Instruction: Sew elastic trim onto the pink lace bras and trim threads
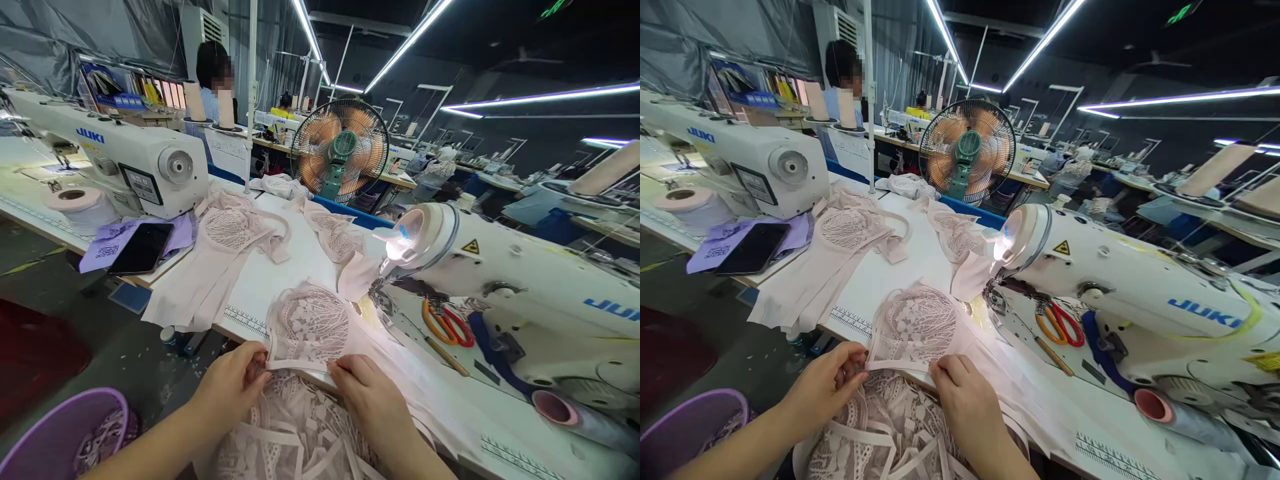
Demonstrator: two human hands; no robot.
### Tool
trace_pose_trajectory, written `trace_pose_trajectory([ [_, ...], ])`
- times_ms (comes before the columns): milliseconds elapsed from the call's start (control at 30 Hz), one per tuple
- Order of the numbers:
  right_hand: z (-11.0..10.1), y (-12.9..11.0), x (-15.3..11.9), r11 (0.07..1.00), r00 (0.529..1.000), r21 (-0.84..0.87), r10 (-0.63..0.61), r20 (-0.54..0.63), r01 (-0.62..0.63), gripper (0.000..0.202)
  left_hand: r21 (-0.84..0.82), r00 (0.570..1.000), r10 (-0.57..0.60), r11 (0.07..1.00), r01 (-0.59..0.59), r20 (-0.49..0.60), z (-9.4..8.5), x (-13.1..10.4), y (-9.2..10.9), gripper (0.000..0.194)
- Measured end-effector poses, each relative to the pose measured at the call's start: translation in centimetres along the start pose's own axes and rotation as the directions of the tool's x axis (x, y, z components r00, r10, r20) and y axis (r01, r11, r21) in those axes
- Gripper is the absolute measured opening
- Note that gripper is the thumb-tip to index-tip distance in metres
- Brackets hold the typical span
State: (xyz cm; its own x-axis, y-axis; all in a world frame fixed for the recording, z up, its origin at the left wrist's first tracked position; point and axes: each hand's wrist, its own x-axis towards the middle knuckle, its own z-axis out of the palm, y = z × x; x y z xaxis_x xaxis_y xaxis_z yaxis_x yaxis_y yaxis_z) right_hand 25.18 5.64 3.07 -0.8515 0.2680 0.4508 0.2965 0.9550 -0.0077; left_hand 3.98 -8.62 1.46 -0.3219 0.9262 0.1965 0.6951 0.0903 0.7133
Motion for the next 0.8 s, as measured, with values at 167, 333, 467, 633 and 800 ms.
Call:
trace_pose_trajectory([
  [167,0.6,-0.2,0.1,1.000,0.999,-0.024,0.006,-0.046,-0.007,0.026,-0.012,0.999,-0.050,0.999,0.050,-0.005,0.3,1.2,0.7,0.026],
  [333,1.1,0.4,0.7,1.000,0.997,0.009,-0.007,-0.072,0.007,0.023,-0.027,0.999,-0.025,0.999,0.025,-0.025,-0.5,2.7,0.8,0.021],
  [467,1.9,1.4,2.4,1.000,0.996,0.030,0.003,-0.088,0.000,0.020,-0.012,0.997,0.008,1.000,-0.009,-0.072,-1.4,4.2,0.2,0.018],
  [633,2.9,2.5,4.4,0.999,0.994,0.041,0.021,-0.106,-0.017,0.021,0.072,0.985,0.088,0.994,-0.078,-0.147,-2.4,5.1,0.2,0.019],
  [800,2.7,3.0,4.6,0.991,0.994,0.131,0.038,-0.104,-0.024,0.017,0.185,0.948,0.309,0.938,-0.292,-0.072,-2.1,4.9,0.7,0.022],
])
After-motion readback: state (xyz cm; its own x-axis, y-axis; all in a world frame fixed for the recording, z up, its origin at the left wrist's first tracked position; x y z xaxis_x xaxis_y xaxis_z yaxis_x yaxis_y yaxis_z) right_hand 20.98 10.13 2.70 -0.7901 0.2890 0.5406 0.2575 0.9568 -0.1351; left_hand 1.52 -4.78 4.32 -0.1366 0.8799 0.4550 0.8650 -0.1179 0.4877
